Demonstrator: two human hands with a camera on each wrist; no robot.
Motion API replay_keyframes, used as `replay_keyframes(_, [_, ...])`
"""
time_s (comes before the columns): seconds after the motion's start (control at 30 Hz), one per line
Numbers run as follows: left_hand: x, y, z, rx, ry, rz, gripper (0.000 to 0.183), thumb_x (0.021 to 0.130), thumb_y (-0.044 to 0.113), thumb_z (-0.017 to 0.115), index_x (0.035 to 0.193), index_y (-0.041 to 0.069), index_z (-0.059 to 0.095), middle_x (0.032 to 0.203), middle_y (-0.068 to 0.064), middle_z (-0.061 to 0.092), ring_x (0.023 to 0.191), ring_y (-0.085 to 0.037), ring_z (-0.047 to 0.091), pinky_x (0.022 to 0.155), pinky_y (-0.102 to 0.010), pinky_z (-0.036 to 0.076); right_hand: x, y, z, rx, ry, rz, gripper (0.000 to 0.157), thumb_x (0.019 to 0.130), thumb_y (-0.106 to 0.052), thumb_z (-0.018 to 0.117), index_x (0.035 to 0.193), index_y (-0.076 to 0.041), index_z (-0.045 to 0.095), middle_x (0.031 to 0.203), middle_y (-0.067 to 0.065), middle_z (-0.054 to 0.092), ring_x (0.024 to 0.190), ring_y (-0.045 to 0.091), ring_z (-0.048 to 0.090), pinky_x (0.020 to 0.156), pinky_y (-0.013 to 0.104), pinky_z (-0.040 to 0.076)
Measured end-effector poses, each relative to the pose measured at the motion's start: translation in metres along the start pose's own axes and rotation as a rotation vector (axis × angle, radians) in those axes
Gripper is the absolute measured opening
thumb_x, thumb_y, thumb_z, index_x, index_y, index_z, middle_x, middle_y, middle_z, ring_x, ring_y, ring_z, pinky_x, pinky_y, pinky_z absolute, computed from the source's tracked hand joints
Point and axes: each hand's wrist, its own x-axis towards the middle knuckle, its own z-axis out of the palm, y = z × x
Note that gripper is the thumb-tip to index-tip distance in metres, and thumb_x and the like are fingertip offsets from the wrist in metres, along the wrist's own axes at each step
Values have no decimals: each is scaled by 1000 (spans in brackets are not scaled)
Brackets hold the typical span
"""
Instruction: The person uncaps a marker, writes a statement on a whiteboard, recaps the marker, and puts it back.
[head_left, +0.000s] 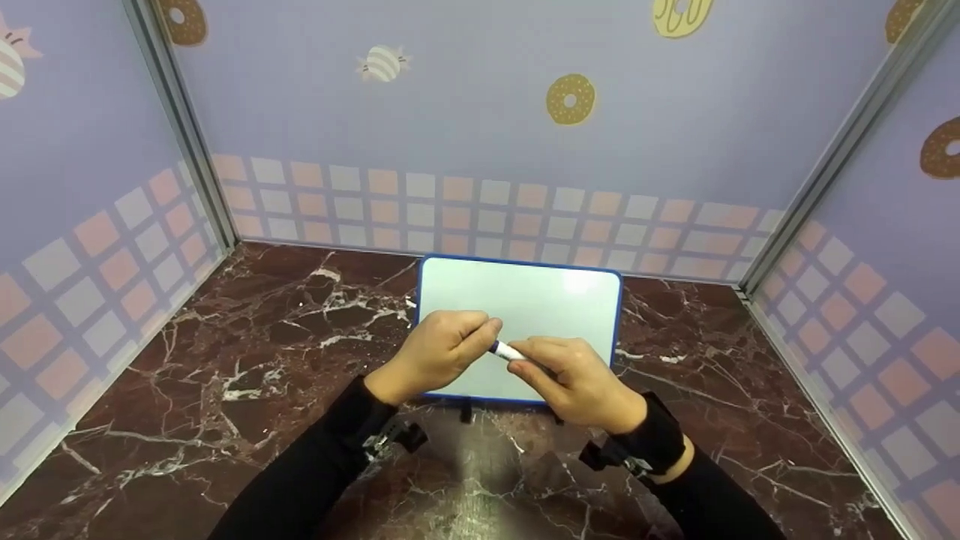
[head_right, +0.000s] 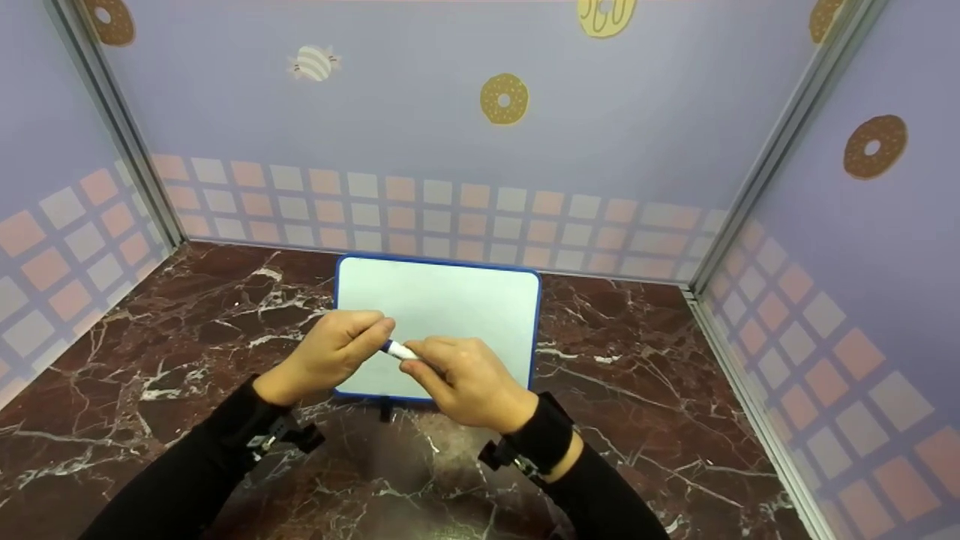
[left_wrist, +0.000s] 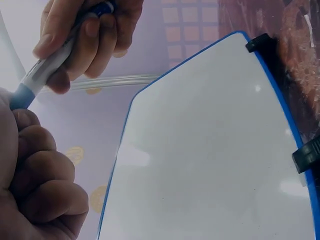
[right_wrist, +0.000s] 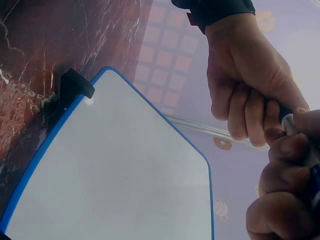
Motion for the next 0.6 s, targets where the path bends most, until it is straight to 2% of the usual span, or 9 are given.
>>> replay_keyframes(0.17, [1, 1, -4, -4, -54, -11, 44, 114, 16, 56, 71, 15, 47, 65, 16, 33, 57, -2, 28, 53, -25, 26, 0, -1, 0, -27, 2, -43, 25, 102, 8, 72, 125, -1, 75, 80, 2, 60, 61, 7, 46, 52, 19, 41])
replay_keyframes(0.37, [0, 0, -5, -8, -83, -26, 44, 115, 15, 55, 71, 15, 47, 66, 15, 33, 58, -2, 28, 54, -25, 27, -1, -1, 0, -90, -13, -64, 16, 110, -3, 68, 125, -2, 74, 83, 2, 62, 62, 7, 47, 53, 18, 40])
replay_keyframes(0.6, [0, -3, -4, -55, -89, -6, 45, 114, 12, 54, 70, 12, 47, 65, 14, 34, 57, -3, 29, 53, -25, 27, -1, 1, -1, 22, -22, -46, 26, 103, 11, 70, 127, 2, 74, 84, 4, 63, 63, 9, 49, 54, 20, 45])
